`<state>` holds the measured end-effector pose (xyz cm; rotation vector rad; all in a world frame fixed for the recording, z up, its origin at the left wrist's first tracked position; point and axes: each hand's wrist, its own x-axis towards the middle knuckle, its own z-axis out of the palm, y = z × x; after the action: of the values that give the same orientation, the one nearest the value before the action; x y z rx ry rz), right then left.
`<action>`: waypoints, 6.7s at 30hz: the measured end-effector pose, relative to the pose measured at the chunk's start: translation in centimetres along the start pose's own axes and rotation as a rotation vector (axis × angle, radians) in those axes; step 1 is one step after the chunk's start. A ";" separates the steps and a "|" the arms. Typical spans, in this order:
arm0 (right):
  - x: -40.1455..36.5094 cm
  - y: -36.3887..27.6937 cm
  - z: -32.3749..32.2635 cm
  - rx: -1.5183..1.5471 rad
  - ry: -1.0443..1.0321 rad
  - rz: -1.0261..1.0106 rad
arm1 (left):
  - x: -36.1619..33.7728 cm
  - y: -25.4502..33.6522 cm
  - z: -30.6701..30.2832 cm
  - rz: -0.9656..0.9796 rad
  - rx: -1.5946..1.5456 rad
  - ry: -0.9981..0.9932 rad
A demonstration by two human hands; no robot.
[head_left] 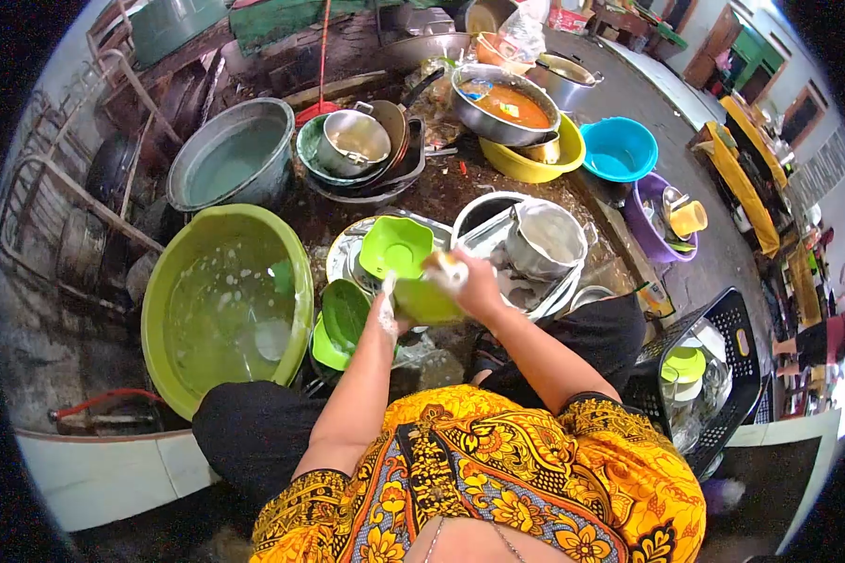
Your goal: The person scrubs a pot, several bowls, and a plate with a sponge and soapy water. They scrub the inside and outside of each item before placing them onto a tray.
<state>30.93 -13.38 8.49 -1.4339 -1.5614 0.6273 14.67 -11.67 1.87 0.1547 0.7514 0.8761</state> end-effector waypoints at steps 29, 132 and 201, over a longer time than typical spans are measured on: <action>-0.7 1.0 0.6 -0.669 -0.472 -0.032 | 2.4 0.6 0.7 0.131 0.018 -0.208; 2.5 4.7 4.9 -0.794 -0.911 -0.160 | 4.9 -0.2 -5.4 0.415 0.270 0.369; 2.9 1.7 5.5 0.535 -0.801 0.453 | 4.3 1.3 -9.4 -0.099 0.066 0.025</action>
<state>27.30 -9.17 5.28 -1.1622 -1.4382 1.9112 9.43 -9.21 -6.85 0.1636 0.8055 0.7606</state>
